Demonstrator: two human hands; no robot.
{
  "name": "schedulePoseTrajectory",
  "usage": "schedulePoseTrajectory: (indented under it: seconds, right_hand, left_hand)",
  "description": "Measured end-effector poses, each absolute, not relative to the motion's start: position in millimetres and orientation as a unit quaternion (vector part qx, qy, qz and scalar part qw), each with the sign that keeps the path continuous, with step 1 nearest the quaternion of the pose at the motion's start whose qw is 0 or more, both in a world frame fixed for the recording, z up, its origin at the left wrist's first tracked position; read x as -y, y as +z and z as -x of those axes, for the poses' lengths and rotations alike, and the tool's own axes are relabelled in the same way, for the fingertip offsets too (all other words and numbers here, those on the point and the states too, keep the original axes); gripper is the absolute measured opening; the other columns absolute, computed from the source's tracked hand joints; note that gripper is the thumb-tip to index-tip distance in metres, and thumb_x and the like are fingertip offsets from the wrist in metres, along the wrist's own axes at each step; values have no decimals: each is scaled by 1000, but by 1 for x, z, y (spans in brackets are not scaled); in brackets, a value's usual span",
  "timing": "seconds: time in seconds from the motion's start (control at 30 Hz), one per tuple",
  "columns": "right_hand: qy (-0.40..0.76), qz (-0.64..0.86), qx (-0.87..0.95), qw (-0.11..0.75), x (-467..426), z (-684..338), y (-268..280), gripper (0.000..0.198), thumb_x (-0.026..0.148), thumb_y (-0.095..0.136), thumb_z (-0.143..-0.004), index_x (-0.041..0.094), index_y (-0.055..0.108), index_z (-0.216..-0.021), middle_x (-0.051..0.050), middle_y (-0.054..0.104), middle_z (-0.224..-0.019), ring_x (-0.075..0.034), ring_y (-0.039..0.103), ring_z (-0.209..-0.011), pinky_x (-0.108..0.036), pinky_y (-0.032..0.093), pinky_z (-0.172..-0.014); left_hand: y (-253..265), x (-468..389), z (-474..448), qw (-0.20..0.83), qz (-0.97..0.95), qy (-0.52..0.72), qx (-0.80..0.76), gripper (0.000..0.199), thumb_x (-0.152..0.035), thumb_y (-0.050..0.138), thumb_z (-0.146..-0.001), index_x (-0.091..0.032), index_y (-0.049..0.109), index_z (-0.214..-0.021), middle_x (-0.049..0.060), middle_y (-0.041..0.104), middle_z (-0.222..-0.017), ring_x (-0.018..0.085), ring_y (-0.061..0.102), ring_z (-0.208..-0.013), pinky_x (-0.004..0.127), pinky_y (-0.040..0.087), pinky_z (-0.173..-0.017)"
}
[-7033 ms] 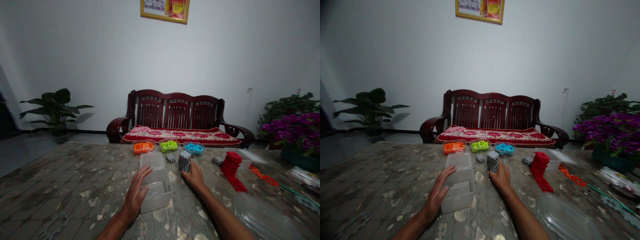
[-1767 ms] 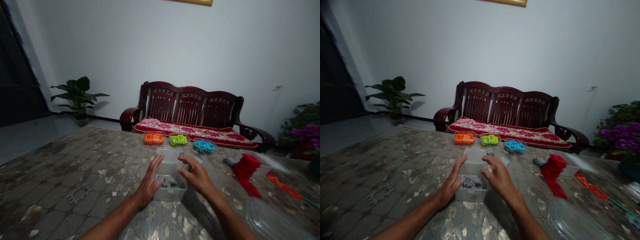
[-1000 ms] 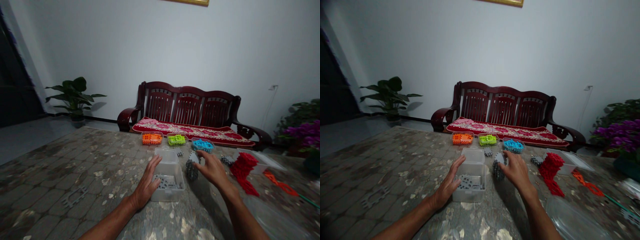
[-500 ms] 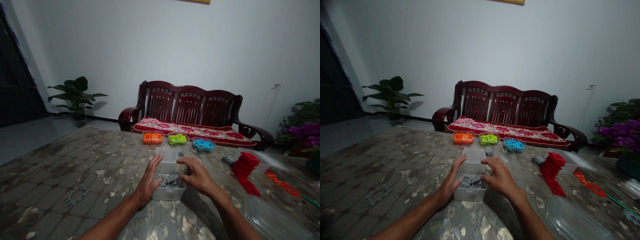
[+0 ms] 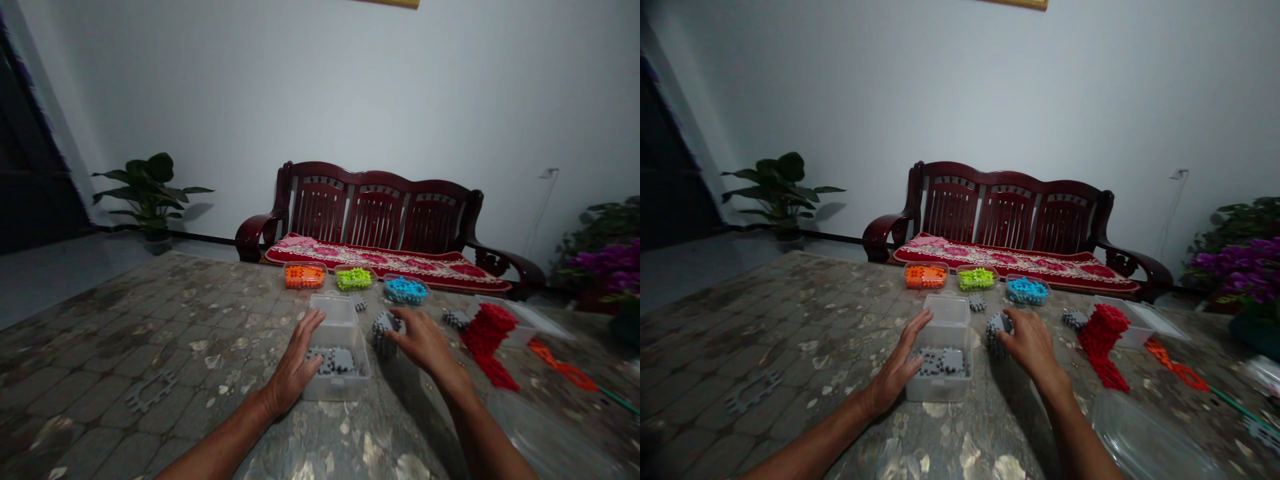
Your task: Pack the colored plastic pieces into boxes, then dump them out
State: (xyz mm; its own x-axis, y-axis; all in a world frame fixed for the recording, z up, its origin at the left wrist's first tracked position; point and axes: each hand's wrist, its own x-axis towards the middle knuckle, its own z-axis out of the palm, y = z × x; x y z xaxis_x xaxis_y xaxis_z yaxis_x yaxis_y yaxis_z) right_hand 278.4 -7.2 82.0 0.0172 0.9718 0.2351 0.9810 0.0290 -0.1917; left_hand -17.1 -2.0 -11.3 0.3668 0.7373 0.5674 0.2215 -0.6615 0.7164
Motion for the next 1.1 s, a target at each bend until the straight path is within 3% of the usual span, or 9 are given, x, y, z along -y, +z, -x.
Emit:
schedulePoseTrajectory:
  seconds: [0.2,0.4,0.5,0.67,0.8,0.97,1.1]
  right_hand:
    - [-16,692,701,171,5,-281,79,54,33,64,-82,18,62,-133,-13,71,-125,-35,61,-118,-46,46,-97]
    - [67,623,716,307,14,-266,87,58,34,66,-79,22,59,-135,-9,72,-121,-29,63,-113,-44,48,-98]
    - [117,572,741,332,24,-241,90,62,29,70,-74,23,59,-135,-8,71,-121,-28,62,-114,-44,48,-99]
    - [164,527,767,328,39,-201,87,58,27,76,-73,23,65,-129,-9,71,-121,-28,62,-113,-45,48,-100]
    - [203,501,779,318,35,-197,82,44,32,73,-78,25,71,-122,-7,73,-118,-28,62,-114,-44,48,-101]
    - [124,578,734,335,14,-235,82,38,31,60,-84,23,71,-120,-8,72,-123,-28,60,-120,-45,45,-105]
    - [50,659,703,261,4,-266,82,49,41,61,-86,19,66,-130,-12,69,-129,-32,59,-122,-45,45,-103]
  left_hand:
    - [-9,4,17,277,-780,473,-302,61,-52,38,-102,-30,27,-158,9,21,-167,33,16,-155,55,12,-126]
    - [-9,4,17,280,-778,475,-302,63,-52,38,-101,-27,28,-157,10,20,-167,33,16,-155,55,13,-126]
    - [-10,3,15,276,-776,479,-304,63,-52,38,-101,-25,28,-157,11,21,-167,34,16,-155,55,13,-126]
    - [-13,3,14,276,-770,488,-304,65,-51,38,-101,-25,22,-159,11,21,-167,32,16,-155,55,13,-127]
    - [-15,3,15,281,-769,487,-305,67,-50,39,-102,-25,18,-160,11,19,-168,31,15,-155,55,13,-127]
    - [-14,2,15,276,-773,486,-301,67,-51,39,-101,-24,21,-160,11,20,-168,33,16,-155,54,13,-127]
    - [-13,2,15,274,-775,483,-302,64,-50,38,-102,-25,23,-159,11,22,-167,32,17,-155,54,12,-127]
